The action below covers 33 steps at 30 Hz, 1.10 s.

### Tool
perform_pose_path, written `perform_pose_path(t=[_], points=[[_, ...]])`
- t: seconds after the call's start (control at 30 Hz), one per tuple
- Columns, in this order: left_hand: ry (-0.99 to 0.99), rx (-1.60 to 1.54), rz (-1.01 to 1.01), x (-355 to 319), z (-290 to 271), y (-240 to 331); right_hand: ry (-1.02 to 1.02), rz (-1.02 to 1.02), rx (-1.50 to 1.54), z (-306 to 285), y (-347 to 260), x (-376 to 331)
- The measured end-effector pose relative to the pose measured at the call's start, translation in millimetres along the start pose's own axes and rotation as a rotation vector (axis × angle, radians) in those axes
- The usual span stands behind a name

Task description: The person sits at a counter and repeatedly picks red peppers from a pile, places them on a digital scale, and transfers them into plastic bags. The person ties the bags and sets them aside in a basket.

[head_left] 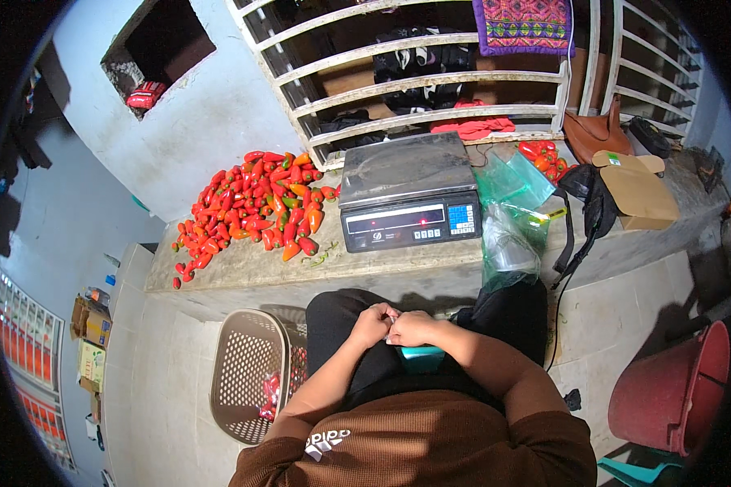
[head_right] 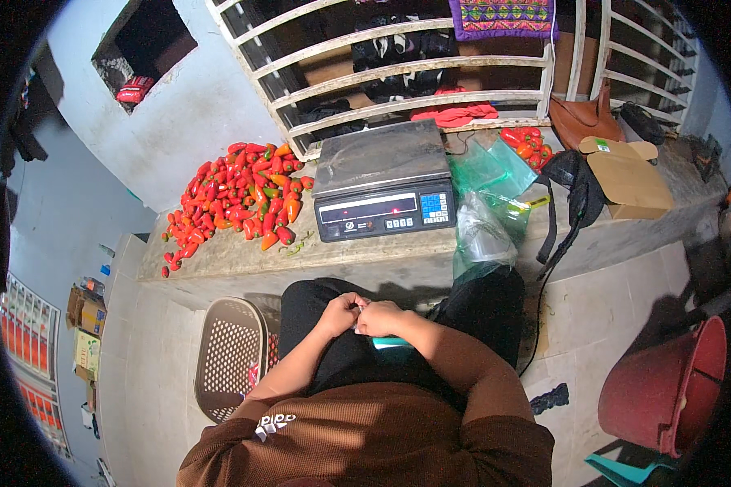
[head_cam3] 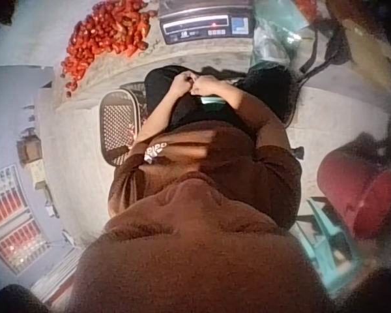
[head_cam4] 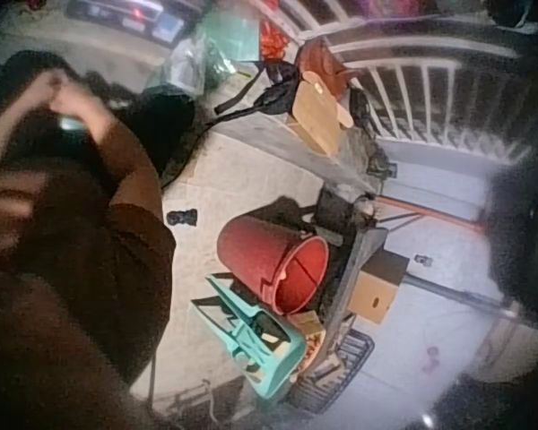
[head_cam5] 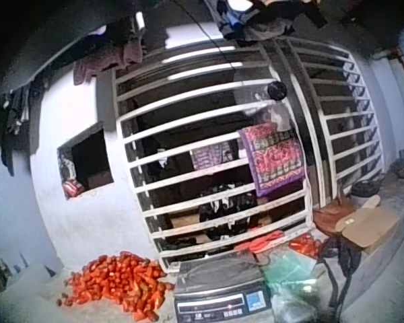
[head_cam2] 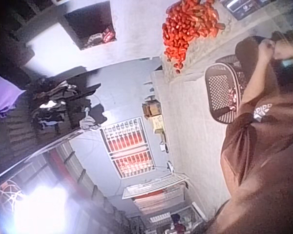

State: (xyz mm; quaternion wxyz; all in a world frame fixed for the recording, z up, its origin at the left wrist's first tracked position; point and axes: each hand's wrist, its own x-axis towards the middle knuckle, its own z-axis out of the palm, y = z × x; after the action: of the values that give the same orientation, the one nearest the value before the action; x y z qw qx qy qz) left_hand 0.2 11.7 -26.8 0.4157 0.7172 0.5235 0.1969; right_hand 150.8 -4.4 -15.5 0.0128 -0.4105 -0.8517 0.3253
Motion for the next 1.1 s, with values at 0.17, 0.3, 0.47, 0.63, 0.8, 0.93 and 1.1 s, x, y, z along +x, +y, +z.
perform_pose_path(t=[0.17,0.3,0.47,0.63,0.8,0.93,1.1], points=[[-0.019,0.049,0.028,-0.1,0.8,-0.9,-0.037,0.035,0.031,-1.6,-0.8,-1.1],[-0.026,0.099,0.069,-0.6,2.1,-0.9,-0.075,0.051,0.018,-3.7,-2.0,-2.1],[-0.058,0.187,0.102,-1.9,2.5,2.7,-0.088,0.017,0.068,7.1,7.5,2.2],[-0.057,0.225,0.142,-1.4,3.8,-0.7,-0.098,0.022,0.060,10.5,9.8,4.1],[-0.070,0.249,0.161,-2.6,2.3,2.7,-0.147,0.032,0.054,12.0,12.1,6.1],[-0.078,0.267,0.164,-3.1,2.9,3.1,-0.157,0.023,0.025,11.5,11.1,6.1],[-0.108,0.296,0.132,-2.6,2.6,4.3,-0.159,0.016,0.026,12.4,12.4,6.6]])
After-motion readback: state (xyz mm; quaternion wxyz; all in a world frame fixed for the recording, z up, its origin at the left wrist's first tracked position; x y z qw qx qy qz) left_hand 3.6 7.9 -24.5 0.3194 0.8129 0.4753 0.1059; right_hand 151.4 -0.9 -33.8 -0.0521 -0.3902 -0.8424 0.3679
